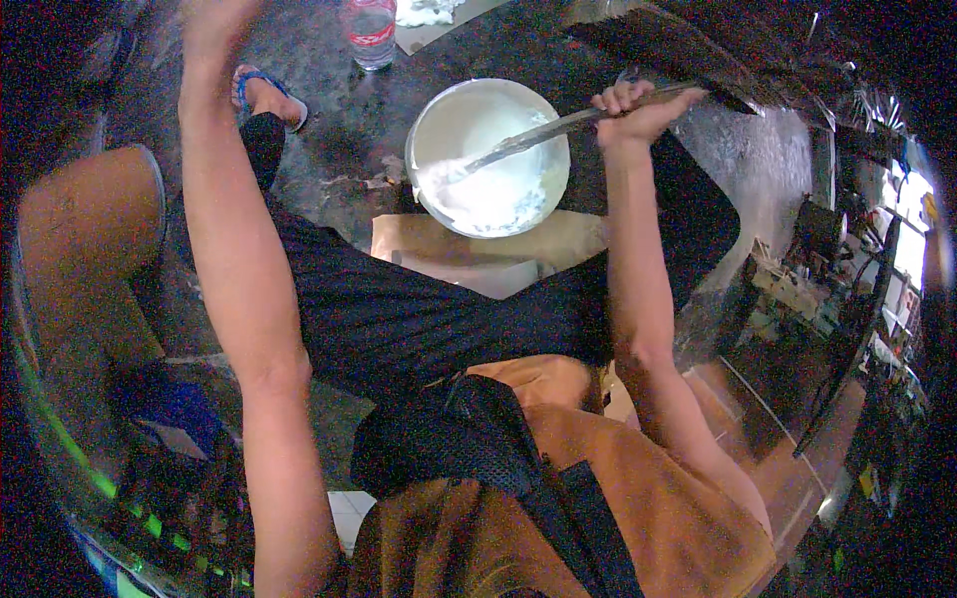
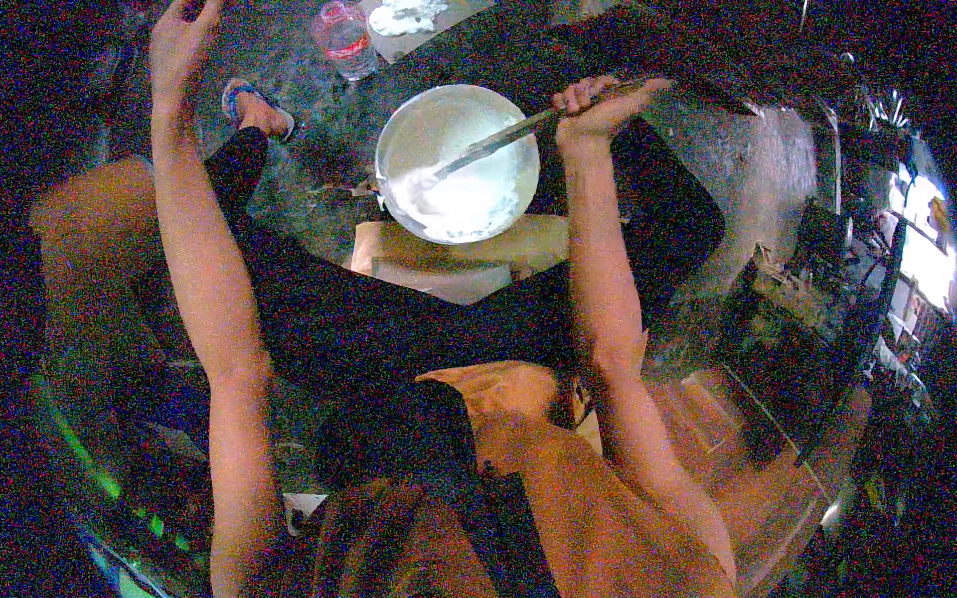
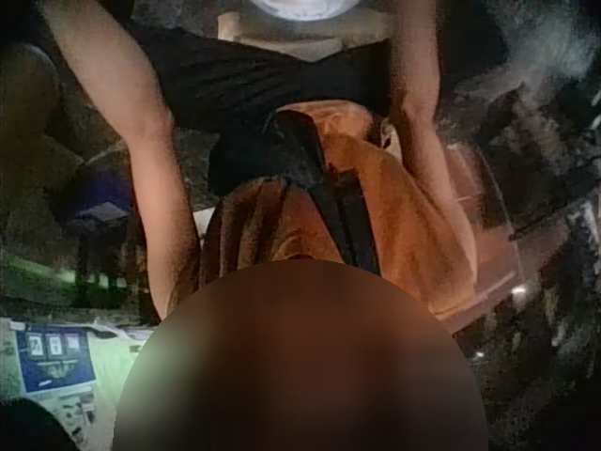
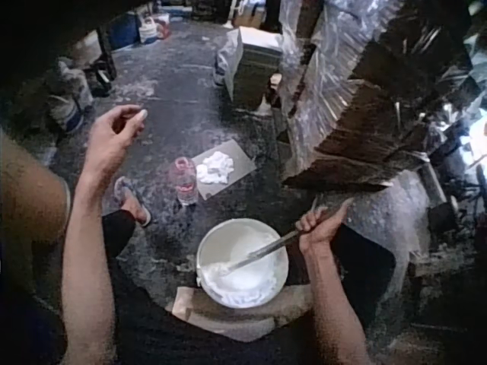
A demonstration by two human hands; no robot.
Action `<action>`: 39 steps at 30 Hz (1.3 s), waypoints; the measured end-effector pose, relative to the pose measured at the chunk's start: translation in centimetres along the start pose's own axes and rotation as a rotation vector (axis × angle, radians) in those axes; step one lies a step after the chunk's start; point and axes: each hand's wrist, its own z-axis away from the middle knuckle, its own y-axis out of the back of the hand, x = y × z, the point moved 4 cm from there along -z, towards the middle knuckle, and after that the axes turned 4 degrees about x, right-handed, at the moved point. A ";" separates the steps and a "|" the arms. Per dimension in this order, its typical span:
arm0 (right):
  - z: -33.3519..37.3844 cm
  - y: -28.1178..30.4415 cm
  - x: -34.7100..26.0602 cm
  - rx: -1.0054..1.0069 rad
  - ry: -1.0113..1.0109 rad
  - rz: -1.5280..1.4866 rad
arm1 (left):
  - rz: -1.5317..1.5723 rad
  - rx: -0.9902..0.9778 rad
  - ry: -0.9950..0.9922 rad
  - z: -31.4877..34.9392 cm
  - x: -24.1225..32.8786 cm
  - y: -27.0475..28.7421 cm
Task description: The person pours water from a bottle into a bucket containing white paste and stirs the mixture with a wooden paddle.
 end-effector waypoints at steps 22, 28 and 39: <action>2.4 -1.5 2.4 -0.044 -0.010 -0.054 | -0.203 -0.046 -0.058 -1.9 0.9 1.8; 2.2 -1.3 -0.2 -0.058 -0.035 -0.048 | -0.165 -0.047 -0.005 -2.0 0.0 1.7; 2.2 -1.5 -3.5 -0.103 0.002 -0.017 | -0.170 -0.052 -0.024 -2.0 0.3 1.8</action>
